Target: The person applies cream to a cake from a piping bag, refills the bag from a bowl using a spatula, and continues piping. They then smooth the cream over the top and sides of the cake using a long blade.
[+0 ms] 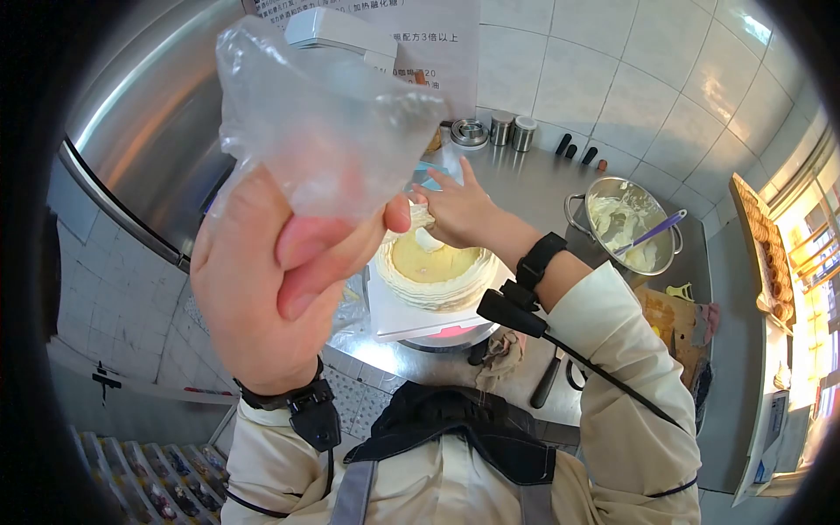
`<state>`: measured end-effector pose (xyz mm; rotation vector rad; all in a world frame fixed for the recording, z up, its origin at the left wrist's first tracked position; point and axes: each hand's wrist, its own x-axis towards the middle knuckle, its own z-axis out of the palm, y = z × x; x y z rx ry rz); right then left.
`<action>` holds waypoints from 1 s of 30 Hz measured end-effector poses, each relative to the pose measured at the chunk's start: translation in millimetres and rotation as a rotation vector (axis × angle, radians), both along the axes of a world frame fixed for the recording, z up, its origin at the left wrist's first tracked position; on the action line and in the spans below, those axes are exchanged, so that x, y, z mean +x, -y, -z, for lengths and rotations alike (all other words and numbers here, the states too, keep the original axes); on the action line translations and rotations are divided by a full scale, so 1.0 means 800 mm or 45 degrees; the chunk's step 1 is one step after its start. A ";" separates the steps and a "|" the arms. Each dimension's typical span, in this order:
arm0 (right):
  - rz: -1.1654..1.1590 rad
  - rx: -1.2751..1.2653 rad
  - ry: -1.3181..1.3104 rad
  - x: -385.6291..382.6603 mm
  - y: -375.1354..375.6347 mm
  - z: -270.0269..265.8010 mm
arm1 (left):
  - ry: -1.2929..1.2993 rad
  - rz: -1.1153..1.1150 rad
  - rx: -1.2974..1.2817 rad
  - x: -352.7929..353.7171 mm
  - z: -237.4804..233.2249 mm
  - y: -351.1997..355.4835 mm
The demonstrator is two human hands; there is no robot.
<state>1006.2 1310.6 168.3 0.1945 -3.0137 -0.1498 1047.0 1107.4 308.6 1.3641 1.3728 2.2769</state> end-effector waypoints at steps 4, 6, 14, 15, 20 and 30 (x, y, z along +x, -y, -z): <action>0.022 -0.023 -0.003 0.004 0.002 0.005 | -0.278 -0.046 -0.007 -0.013 0.001 0.003; 0.024 -0.071 -0.028 0.008 0.004 0.005 | -0.130 0.293 0.019 -0.022 -0.009 0.011; 0.090 -0.076 0.038 0.016 0.005 0.004 | 0.200 0.956 0.225 -0.036 -0.025 0.008; 0.122 -0.098 -0.007 0.014 0.003 -0.002 | 0.193 0.952 0.261 -0.039 -0.028 0.008; 0.216 -0.375 -0.160 0.011 -0.008 -0.035 | 0.101 0.833 0.433 -0.065 -0.044 0.004; -0.153 -0.909 -0.632 0.045 0.037 -0.122 | -0.062 0.530 0.411 -0.066 -0.061 -0.055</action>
